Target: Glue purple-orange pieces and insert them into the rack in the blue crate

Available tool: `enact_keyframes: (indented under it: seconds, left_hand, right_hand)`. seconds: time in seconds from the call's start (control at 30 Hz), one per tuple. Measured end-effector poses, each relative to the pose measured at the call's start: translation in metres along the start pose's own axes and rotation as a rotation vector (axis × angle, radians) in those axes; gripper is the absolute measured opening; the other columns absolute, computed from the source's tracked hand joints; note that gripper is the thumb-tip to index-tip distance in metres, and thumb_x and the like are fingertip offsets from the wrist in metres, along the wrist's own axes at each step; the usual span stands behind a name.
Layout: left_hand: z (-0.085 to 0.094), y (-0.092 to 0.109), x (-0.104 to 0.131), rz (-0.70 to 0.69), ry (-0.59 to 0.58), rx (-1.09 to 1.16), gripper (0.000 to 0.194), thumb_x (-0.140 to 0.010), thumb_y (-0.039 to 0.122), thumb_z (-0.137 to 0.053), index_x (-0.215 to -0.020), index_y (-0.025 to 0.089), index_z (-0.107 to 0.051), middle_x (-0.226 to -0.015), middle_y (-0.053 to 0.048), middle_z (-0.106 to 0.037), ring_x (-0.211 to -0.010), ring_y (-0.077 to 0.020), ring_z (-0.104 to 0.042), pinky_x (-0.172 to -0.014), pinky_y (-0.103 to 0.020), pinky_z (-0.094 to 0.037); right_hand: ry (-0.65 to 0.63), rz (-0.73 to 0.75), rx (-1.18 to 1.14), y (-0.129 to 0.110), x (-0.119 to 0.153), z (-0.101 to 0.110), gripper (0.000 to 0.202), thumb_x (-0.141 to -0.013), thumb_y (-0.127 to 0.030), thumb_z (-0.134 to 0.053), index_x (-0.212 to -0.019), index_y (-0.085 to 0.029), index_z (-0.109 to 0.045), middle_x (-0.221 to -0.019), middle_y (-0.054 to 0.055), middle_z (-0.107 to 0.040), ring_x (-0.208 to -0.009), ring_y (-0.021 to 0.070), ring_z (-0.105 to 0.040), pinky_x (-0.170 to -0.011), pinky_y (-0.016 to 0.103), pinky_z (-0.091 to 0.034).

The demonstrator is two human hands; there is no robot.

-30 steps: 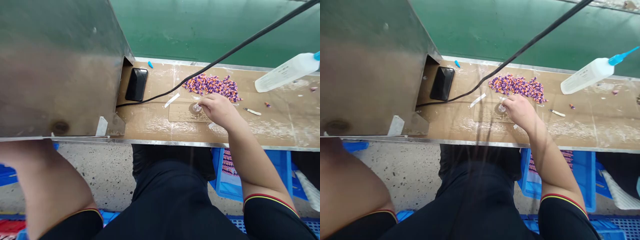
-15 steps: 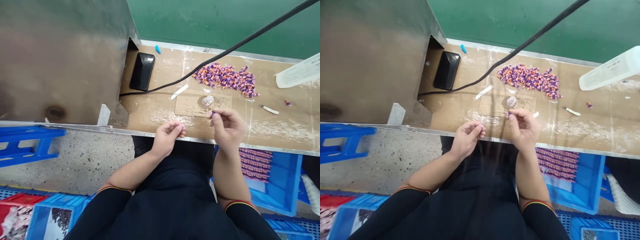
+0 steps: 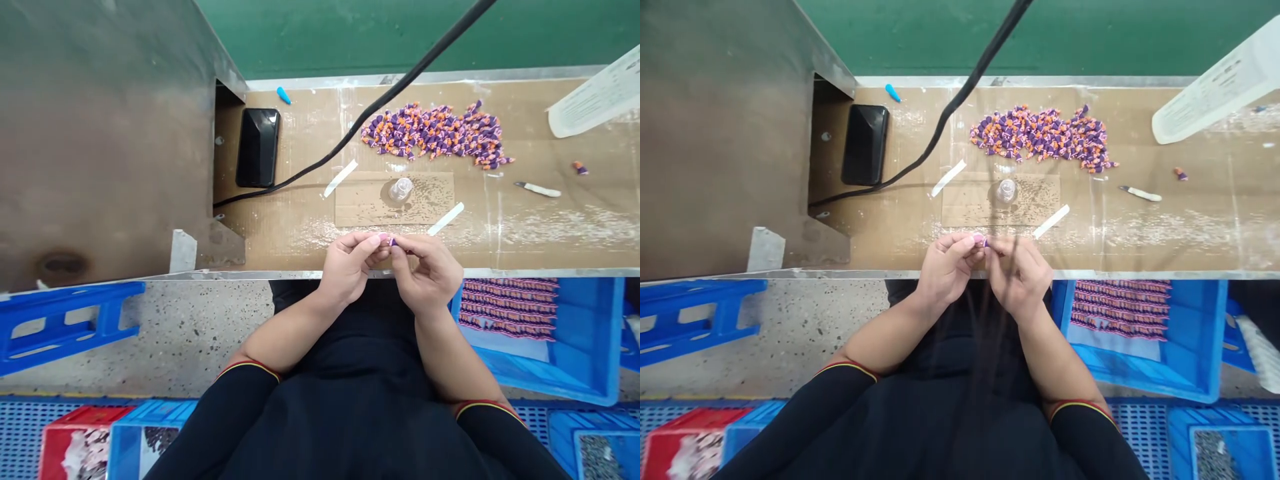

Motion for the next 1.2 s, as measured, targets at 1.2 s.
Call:
enact_keyframes:
  seconds: [1.2]
  left_hand:
    - [0.011, 0.018, -0.002, -0.209, -0.044, -0.432, 0.045, -0.08, 0.063, -0.102, -0.085, 0.02, -0.088, -0.082, -0.008, -0.085, -0.076, -0.0197, -0.084, -0.077, -0.03, -0.074]
  right_hand:
    - [-0.015, 0.015, -0.079, -0.013, 0.004, -0.007, 0.027, -0.104, -0.014, -0.074, -0.123, -0.033, -0.078, -0.113, 0.005, -0.09, -0.098, 0.0261, -0.088, -0.082, 0.042, -0.076]
Point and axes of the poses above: each hand's wrist, its own x-axis away from the middle knuckle, its own z-axis out of the back of the hand, y = z × x, the point moved 3 cm from there along -x, towards the middle knuckle
